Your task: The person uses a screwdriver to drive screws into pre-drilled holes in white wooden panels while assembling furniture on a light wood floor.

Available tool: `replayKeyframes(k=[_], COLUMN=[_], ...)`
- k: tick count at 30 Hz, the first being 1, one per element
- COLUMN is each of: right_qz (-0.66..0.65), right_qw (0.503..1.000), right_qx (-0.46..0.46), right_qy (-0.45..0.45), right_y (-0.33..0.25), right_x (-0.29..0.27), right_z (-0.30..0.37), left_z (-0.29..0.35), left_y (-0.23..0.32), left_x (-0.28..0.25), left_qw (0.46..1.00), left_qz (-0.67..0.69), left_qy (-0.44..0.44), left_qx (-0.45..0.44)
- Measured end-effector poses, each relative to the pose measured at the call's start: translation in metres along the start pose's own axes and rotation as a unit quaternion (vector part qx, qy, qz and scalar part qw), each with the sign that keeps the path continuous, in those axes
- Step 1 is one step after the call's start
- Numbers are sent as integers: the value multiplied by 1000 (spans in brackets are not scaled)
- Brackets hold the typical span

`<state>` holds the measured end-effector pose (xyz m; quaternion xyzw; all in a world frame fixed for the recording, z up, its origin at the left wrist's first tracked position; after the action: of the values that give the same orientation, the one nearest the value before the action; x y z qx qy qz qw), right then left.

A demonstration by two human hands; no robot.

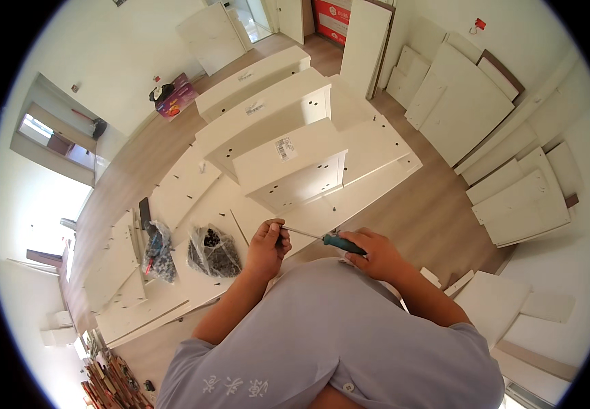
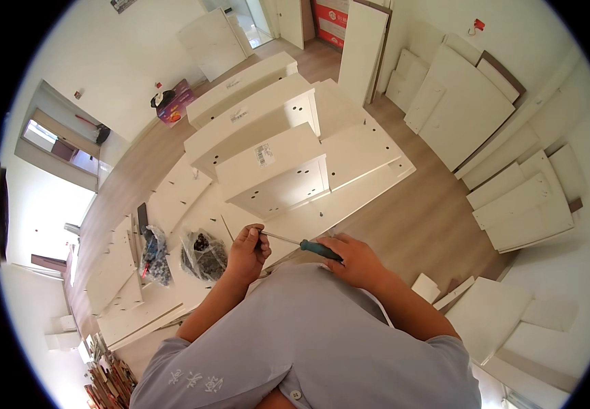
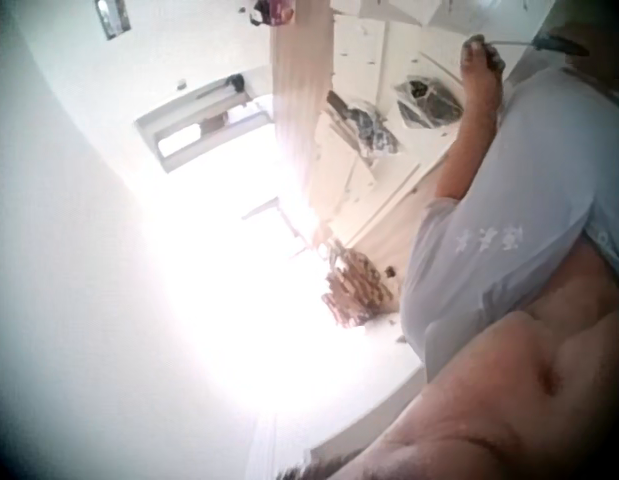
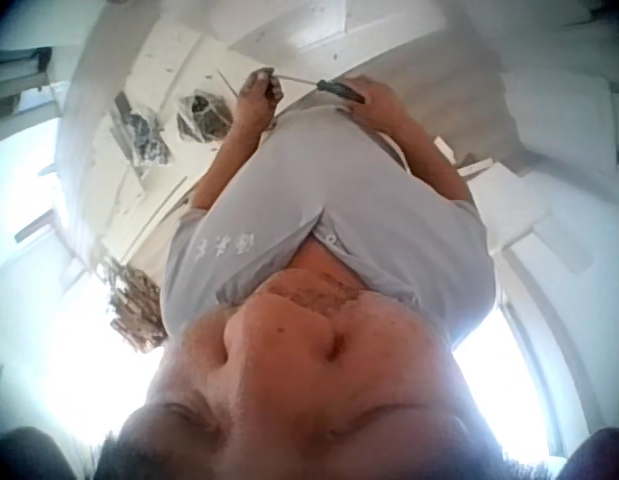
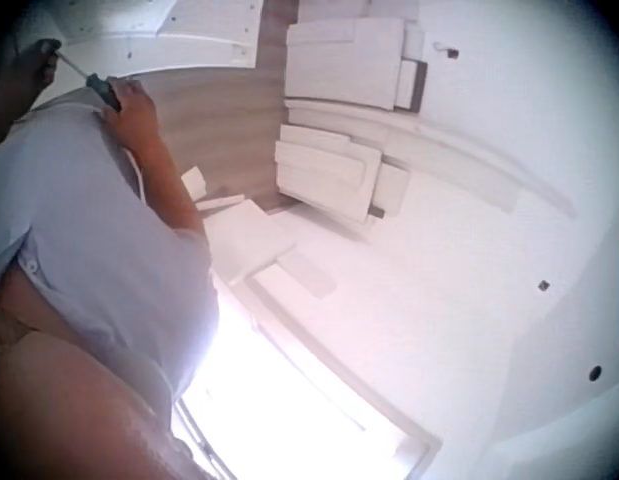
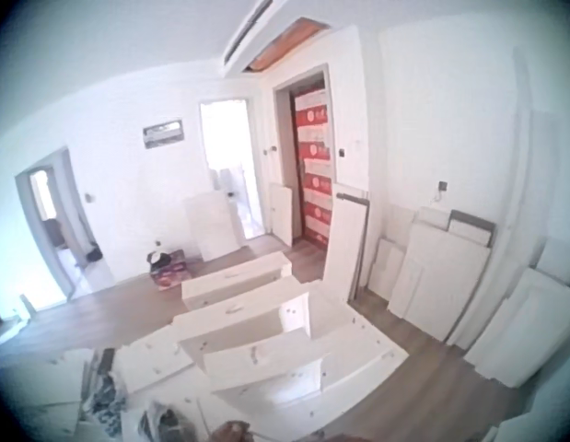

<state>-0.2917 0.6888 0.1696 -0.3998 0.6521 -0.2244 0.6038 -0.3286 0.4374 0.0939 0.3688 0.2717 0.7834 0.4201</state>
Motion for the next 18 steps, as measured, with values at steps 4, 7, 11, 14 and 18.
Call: replayKeyframes(k=[4, 7, 11, 14, 18], right_qz=[-114, -229, -312, -318, -284], right_qw=[990, 968, 935, 931, 936], right_qx=[86, 98, 167, 163, 172], right_qy=[19, 6, 28, 71, 116], right_y=[27, 46, 52, 53, 45], right_x=[3, 24, 39, 53, 69], right_z=[10, 20, 27, 22, 9], left_z=[4, 4, 15, 8, 2], left_y=[0, 6, 30, 70, 196], left_x=[19, 29, 29, -12, 17], left_qw=[999, 999, 994, 956, 872], left_qz=[34, -2, -78, -237, -291], left_qy=[-29, -49, -37, 47, 48], left_qx=[11, 21, 69, 165, 390])
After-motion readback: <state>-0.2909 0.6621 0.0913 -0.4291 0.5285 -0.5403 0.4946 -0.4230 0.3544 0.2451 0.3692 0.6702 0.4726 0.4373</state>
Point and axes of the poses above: each hand's wrist, its own z-axis away from the middle knuckle, its own x-axis out of the palm, y = z × x, the point moved 10 cm from there along -z, towards the middle knuckle, and after that the axes turned 15 degrees about y, right-handed, at the moved point
